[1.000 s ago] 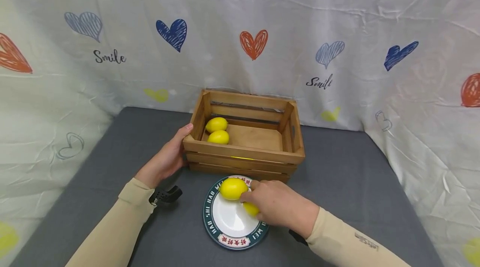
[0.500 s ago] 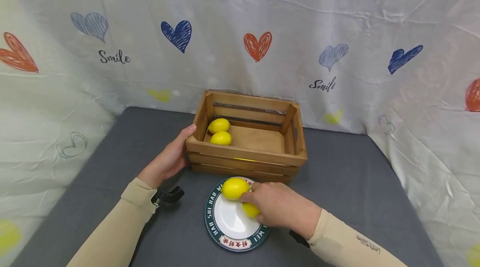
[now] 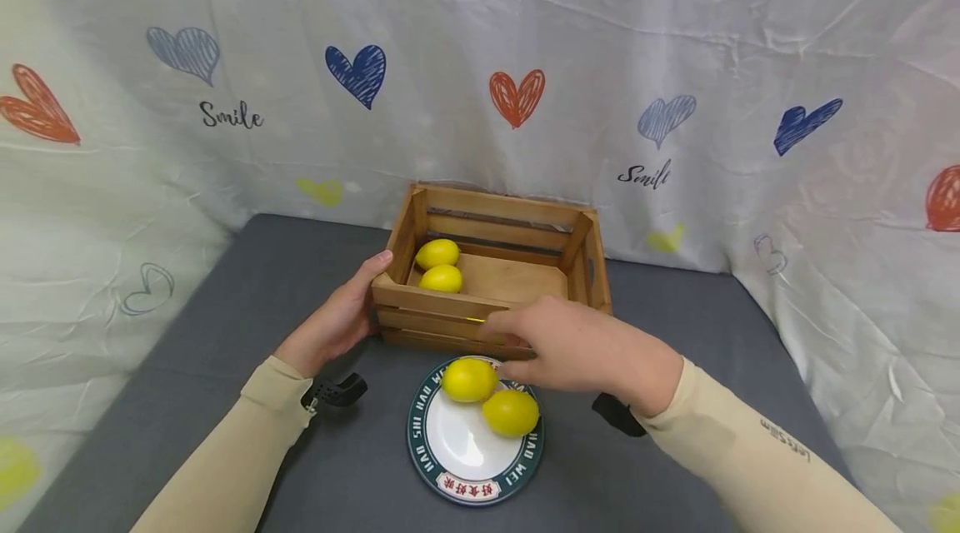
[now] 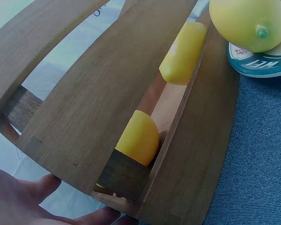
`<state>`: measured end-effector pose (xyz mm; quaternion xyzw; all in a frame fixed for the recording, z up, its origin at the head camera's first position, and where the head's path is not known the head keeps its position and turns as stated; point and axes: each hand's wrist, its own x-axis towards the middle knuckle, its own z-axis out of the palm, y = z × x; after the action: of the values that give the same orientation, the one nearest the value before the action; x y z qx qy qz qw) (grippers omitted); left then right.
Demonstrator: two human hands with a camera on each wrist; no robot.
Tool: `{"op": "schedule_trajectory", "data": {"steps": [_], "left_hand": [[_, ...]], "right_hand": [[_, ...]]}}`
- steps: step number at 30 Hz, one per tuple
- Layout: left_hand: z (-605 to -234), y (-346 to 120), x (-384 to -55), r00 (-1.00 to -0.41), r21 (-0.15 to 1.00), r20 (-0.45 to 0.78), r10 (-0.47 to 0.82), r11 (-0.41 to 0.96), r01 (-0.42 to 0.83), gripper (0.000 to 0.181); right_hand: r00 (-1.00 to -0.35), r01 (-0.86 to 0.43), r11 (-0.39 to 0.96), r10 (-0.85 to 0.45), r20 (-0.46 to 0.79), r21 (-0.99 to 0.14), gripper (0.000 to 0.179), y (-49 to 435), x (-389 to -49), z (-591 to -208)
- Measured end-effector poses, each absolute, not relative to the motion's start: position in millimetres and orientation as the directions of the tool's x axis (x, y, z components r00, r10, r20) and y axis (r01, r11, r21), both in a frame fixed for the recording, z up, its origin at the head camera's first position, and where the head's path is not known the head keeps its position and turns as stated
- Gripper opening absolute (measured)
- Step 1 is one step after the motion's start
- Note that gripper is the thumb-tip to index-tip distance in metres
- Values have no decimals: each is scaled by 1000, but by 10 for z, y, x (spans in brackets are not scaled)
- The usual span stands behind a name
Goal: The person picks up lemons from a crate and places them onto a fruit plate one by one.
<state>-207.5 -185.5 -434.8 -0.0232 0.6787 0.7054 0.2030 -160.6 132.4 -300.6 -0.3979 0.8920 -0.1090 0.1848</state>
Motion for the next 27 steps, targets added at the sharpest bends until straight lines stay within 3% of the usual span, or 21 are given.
{"op": "schedule_trajectory", "data": {"steps": [12, 23, 27], "left_hand": [[-4366, -1865, -2060, -920, 952, -298, 253, 14, -305, 93], [-4402, -1874, -2026, -923, 959, -277, 268, 17, -283, 93], [-4410, -1889, -2029, -925, 961, -273, 264, 25, -277, 92]], "right_hand": [[-642, -621, 664, -736, -216, -416, 35, 1169, -2295, -2701], [-637, -566, 741, -671, -379, -362, 36, 1053, -2917, -2893], [-627, -481, 791, -612, -483, -379, 42, 990, -3083, -3008]]}}
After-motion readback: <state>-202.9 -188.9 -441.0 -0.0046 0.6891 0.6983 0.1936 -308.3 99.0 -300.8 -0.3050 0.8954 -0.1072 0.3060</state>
